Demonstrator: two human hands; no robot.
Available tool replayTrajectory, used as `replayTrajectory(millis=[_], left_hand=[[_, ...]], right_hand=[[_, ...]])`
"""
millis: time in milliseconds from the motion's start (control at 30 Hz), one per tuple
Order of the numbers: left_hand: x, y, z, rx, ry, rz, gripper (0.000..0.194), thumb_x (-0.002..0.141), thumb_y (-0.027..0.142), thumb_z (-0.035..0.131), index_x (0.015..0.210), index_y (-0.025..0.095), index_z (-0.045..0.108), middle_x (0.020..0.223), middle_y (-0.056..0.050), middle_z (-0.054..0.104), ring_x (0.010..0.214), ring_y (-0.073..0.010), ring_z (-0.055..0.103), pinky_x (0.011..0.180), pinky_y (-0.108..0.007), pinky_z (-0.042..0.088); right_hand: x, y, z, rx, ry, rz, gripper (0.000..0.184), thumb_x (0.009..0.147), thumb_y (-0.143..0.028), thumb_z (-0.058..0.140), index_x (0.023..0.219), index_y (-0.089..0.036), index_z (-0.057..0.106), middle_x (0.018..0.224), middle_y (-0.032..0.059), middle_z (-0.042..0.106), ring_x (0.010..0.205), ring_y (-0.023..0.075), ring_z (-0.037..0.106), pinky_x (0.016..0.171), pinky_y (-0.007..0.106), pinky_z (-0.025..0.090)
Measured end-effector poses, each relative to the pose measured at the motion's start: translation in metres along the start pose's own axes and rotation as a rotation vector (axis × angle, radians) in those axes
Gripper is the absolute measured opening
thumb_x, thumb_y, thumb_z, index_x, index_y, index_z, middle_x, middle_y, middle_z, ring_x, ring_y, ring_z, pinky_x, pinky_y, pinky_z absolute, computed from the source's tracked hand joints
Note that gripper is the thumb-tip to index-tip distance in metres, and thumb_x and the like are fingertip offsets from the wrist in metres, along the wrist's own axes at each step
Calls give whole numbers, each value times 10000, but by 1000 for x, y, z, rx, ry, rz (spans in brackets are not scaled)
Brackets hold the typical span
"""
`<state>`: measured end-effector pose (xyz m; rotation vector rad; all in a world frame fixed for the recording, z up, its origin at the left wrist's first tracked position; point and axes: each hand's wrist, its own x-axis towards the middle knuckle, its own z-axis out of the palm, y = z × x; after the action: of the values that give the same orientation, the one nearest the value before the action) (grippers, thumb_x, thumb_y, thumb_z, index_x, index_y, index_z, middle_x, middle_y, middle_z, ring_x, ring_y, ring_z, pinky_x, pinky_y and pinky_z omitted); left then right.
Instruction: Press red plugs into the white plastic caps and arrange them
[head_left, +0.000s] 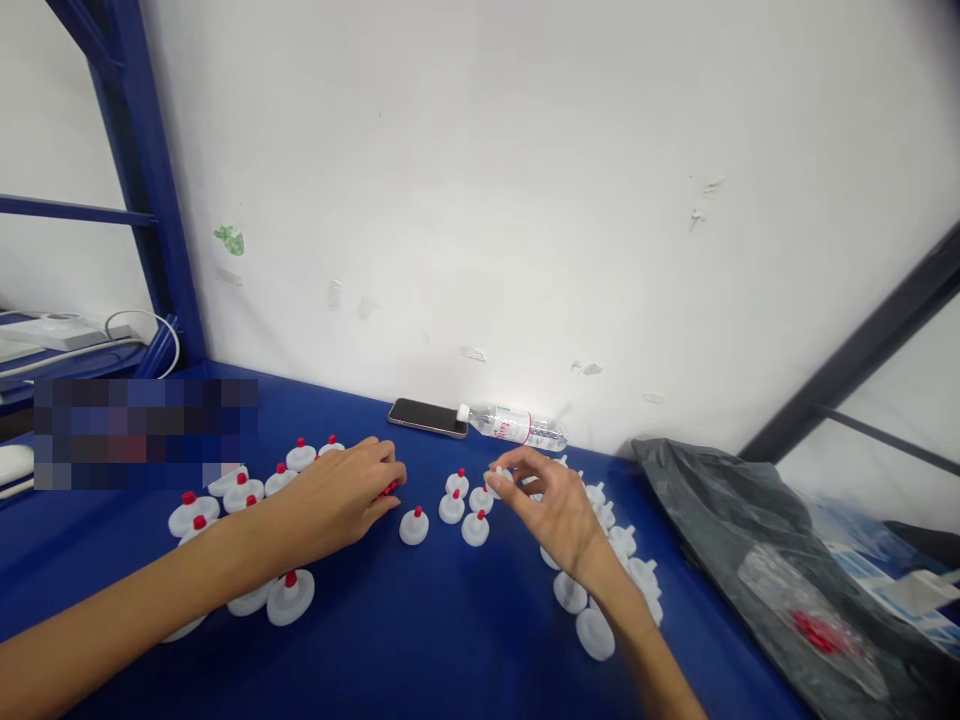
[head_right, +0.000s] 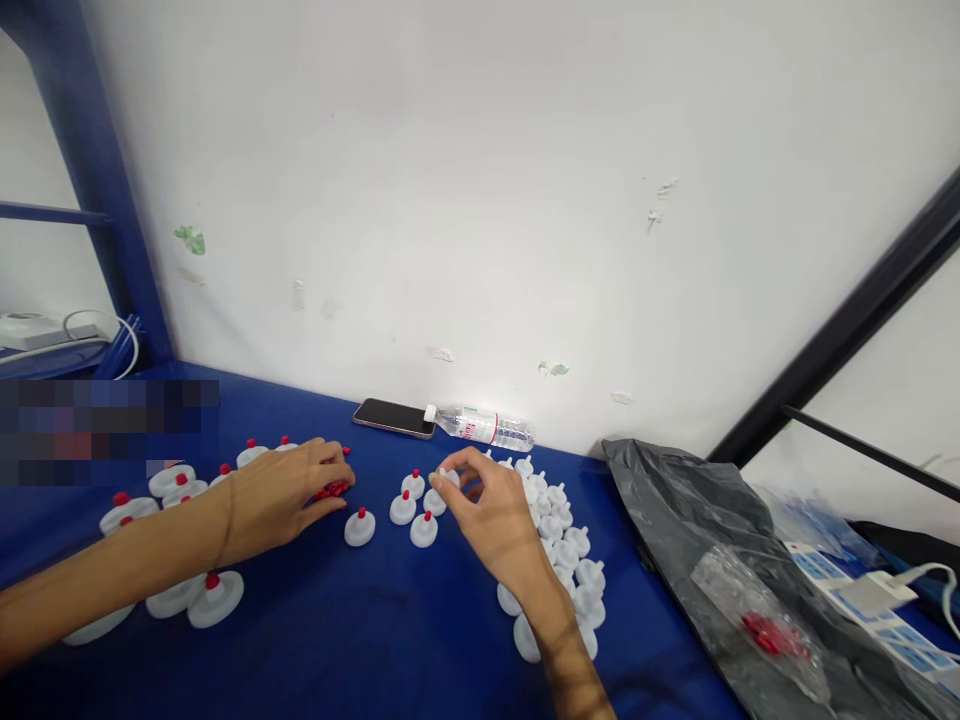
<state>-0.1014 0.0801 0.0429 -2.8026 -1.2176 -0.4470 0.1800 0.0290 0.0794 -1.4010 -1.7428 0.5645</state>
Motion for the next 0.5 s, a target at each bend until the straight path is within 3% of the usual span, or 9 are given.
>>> replayTrajectory(millis=[100, 300, 500], left_hand=[[-2, 4, 3, 24, -14, -14, 58, 929, 181, 640, 953, 228, 663, 981, -58, 621, 860, -272, 592, 625, -356, 371], [-3, 7, 11, -2, -19, -9, 164, 933, 107, 558, 851, 220, 645, 934, -57, 610, 833, -256, 595, 616, -344, 370], [1, 29, -15, -203, 119, -70, 124, 977, 235, 505, 914, 218, 611, 885, -35, 655, 687, -203, 575, 618, -345, 385]], right_hand=[[-4, -5, 5, 6, -38, -31, 216, 839, -450, 716, 897, -243, 737, 754, -17, 675, 664, 165, 625, 659, 301, 519], [-12, -12, 17, 1, -116, -101, 135, 846, -411, 731, 880, -284, 760, 872, -14, 734, 701, 170, 613, 668, 332, 504], [-16, -17, 19, -36, -231, -151, 94, 902, -431, 666, 914, -437, 759, 946, -9, 774, 766, 195, 671, 724, 382, 537]])
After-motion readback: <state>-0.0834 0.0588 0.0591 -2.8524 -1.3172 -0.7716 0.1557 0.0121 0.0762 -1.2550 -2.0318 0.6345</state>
